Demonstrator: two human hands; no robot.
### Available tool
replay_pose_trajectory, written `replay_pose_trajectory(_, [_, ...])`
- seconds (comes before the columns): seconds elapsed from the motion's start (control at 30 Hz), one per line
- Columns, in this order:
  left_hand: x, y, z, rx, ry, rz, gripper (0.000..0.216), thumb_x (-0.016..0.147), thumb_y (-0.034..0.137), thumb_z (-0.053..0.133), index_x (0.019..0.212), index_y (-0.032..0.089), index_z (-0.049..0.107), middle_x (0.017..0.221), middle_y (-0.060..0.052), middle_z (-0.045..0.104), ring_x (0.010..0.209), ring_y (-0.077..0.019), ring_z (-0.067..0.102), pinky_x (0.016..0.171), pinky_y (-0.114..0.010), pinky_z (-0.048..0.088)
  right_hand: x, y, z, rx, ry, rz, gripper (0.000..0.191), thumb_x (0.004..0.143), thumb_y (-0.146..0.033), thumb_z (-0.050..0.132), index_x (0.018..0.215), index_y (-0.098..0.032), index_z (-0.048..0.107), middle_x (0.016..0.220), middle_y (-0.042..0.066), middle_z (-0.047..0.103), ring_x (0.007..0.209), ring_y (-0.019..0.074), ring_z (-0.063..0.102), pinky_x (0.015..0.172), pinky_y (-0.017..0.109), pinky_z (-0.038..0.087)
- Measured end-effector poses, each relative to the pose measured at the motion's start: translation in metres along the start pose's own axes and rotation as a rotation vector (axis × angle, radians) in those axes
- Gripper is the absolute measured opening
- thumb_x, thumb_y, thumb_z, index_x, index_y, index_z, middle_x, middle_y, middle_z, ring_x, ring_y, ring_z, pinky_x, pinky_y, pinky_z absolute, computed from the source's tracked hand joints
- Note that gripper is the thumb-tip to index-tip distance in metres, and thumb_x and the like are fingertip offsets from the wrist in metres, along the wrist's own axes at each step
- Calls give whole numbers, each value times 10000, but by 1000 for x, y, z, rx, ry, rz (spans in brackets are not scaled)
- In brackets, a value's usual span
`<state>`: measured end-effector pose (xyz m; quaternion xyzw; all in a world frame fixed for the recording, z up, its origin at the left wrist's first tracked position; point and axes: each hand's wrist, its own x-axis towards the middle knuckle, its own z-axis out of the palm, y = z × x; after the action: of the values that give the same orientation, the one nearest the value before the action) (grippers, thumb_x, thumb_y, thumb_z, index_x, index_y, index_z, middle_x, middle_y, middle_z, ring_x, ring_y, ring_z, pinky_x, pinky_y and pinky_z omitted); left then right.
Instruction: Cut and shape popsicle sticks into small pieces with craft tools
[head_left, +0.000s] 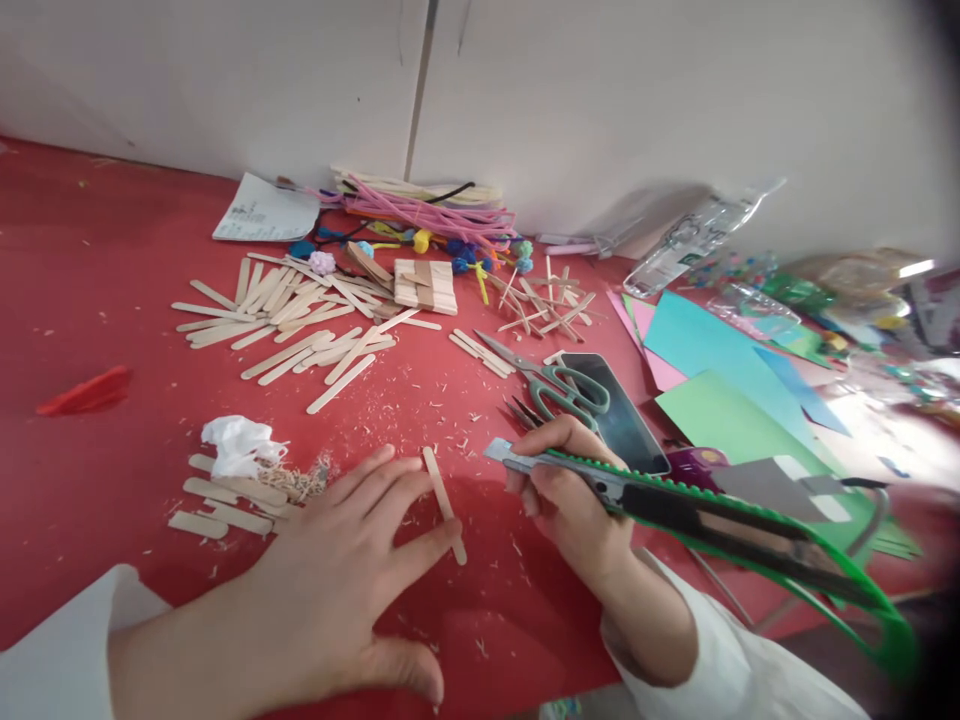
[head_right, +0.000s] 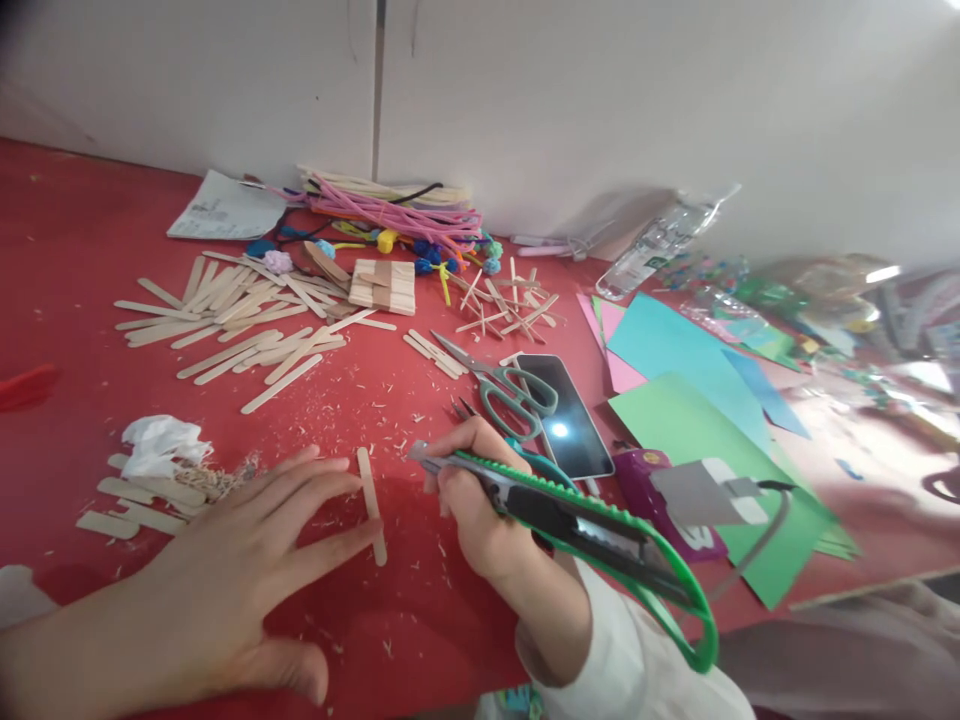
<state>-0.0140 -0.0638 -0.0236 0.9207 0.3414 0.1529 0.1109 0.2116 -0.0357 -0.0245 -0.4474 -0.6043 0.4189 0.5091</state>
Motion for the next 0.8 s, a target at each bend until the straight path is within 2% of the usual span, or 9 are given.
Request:
replay_pose_trajectory(0.13, [1, -1, 5, 65, -14, 24, 875, 624, 835, 441, 1265, 251, 553, 1370, -187, 447, 1237, -416, 400, 943, -585, 378, 3, -2, 2, 40, 13, -1, 122, 741, -135, 494, 765, -196, 597, 545, -40, 601, 358, 73, 445, 352, 193, 340])
replay_pose_trajectory(0.3, [1, -7, 0, 147, 7, 139, 850, 697, 798, 403, 1257, 178, 559, 1368, -204, 471, 1266, -389, 397, 968, -501, 389, 2, -3, 2, 29, 10, -5, 121, 745, -144, 486, 767, -198, 592, 552, -40, 596, 368, 72, 442, 362, 198, 341])
replay_pose_trajectory(0.5, [5, -5, -8, 154, -16, 200, 783, 728, 761, 431, 1226, 176, 584, 1290, -169, 567, 1229, -343, 472, 1000, -468, 385, 3, -12, 3, -98, -180, 4, 101, 757, -177, 479, 771, -196, 577, 567, -44, 579, 400, 68, 441, 397, 200, 366])
replay_pose_trajectory(0.63, [6, -7, -13, 84, 8, 178, 571, 837, 638, 432, 1096, 180, 654, 1226, -97, 630, 1173, -275, 536, 1019, -406, 397, 6, -13, 3, -118, -208, -5, 97, 746, -178, 478, 763, -197, 571, 550, -46, 573, 407, 72, 451, 403, 199, 369])
replay_pose_trajectory(0.7, [5, -8, -13, 51, 58, 156, 416, 891, 514, 454, 1062, 193, 656, 1231, -64, 628, 1160, -246, 545, 1020, -385, 406, 7, -11, 2, -97, -151, -3, 96, 737, -168, 482, 758, -199, 571, 542, -47, 577, 390, 71, 447, 383, 197, 354])
replay_pose_trajectory(0.8, [6, -9, -9, 76, 122, 55, 289, 868, 410, 549, 1030, 188, 640, 1169, -74, 632, 1156, -266, 531, 977, -415, 447, 7, -9, 0, -20, -43, -8, 115, 735, -151, 471, 756, -203, 572, 535, -49, 579, 358, 67, 423, 349, 192, 324])
